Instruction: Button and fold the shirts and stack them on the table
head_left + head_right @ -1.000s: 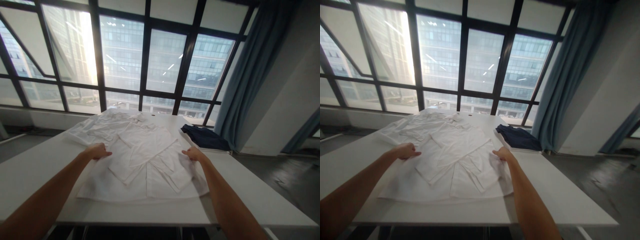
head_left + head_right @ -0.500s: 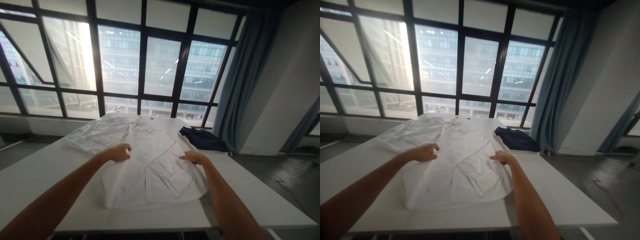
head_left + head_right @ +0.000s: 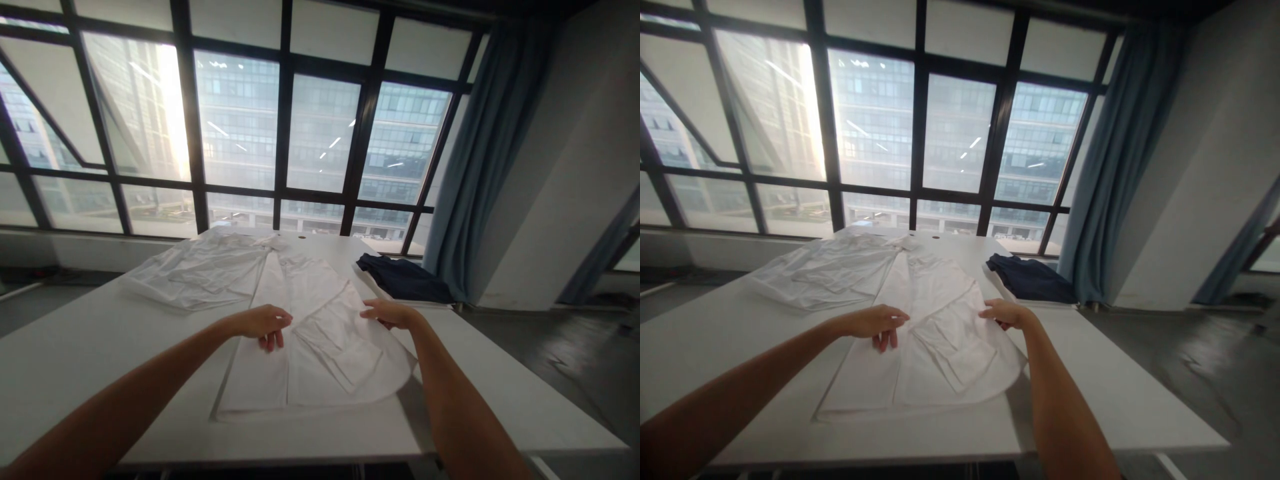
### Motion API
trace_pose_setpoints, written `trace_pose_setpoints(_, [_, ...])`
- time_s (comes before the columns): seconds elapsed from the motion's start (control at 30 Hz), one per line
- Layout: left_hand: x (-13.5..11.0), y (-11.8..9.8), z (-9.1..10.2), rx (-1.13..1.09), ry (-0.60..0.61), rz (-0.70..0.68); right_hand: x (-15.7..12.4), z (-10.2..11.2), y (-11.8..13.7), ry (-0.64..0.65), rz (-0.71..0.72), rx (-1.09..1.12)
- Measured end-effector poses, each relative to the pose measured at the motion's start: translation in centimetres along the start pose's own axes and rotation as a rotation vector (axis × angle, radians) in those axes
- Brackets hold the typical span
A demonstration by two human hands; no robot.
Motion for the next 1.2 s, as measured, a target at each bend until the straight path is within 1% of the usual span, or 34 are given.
trace_pose_setpoints(0.03, [-0.2,0.5,0.5,0.036,-0.077,-0.094,-0.3,-0.1,0.2,0.059,-0.006,0.021])
trace_pose_setpoints(0.07, [-0.4,1.1,1.0,0.103,-0.182,-0.182,-0.5,-0.1,0.4,0.103,-0.006,0.039])
trace_pose_setpoints(0.1, [-0.5,1.8,1.2,0.188,-0.278,-0.249,-0.7,-0.3,0.8,0.131,0.005,0.047])
trace_pose_setpoints(0.13, [-0.5,2.6,1.1,0.276,-0.336,-0.286,-0.8,-0.4,1.2,0.136,0.029,0.048])
trace_pose_setpoints(0.17, [-0.3,3.4,0.7,0.357,-0.346,-0.291,-0.9,-0.6,1.8,0.124,0.056,0.048])
trace_pose_setpoints(0.27, [0.5,5.4,-0.5,0.491,-0.252,-0.206,-0.8,-1.9,4.1,0.016,0.159,0.058])
trace_pose_setpoints(0.37, [0.8,5.7,-0.9,0.512,-0.224,-0.166,-0.6,-4.7,6.9,-0.075,0.278,0.104])
trace_pose_setpoints(0.47, [0.7,5.4,-0.8,0.505,-0.239,-0.166,-0.3,-8.8,9.5,-0.061,0.368,0.122])
trace_pose_setpoints(0.57, [0.6,5.4,-0.7,0.498,-0.259,-0.184,0.2,-12.5,11.2,-0.031,0.401,0.068])
trace_pose_setpoints(0.63, [0.7,5.6,-0.8,0.494,-0.267,-0.202,0.5,-14.3,11.5,-0.004,0.380,0.038])
trace_pose_setpoints(0.7, [0.8,5.8,-0.8,0.493,-0.272,-0.207,0.8,-15.4,11.5,0.027,0.360,0.020])
trace_pose_setpoints(0.8, [0.9,6.0,-0.9,0.495,-0.273,-0.196,1.0,-15.9,11.4,0.030,0.388,-0.009])
trace_pose_setpoints(0.9, [1.0,6.1,-0.9,0.478,-0.287,-0.197,0.9,-15.7,11.6,-0.012,0.456,-0.068])
trace_pose_setpoints(0.93, [1.0,6.1,-0.9,0.471,-0.294,-0.199,0.7,-15.7,11.8,-0.007,0.486,-0.094])
trace_pose_setpoints(1.0, [1.0,6.0,-0.9,0.458,-0.310,-0.199,0.4,-15.9,12.1,0.075,0.554,-0.145])
trace_pose_setpoints(1.1, [0.7,5.4,-1.0,0.431,-0.357,-0.221,-0.1,-16.1,12.2,0.290,0.619,-0.167])
trace_pose_setpoints(1.13, [0.5,5.0,-1.1,0.422,-0.369,-0.237,-0.1,-15.9,12.2,0.330,0.633,-0.171])
trace_pose_setpoints(1.17, [0.3,4.6,-1.2,0.417,-0.373,-0.254,-0.2,-15.4,12.1,0.325,0.653,-0.181])
trace_pose_setpoints(1.2, [0.1,4.2,-1.4,0.420,-0.365,-0.268,-0.1,-14.8,12.0,0.280,0.680,-0.206])
Point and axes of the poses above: each hand's wrist, its own x-axis towards the middle knuckle, its own z-axis out of the back of the hand, y = z × x, the point moved 4 cm from there along x, towards the middle knuckle, and after that the axes turned 7 degrees about z, right-handed, at the moved point
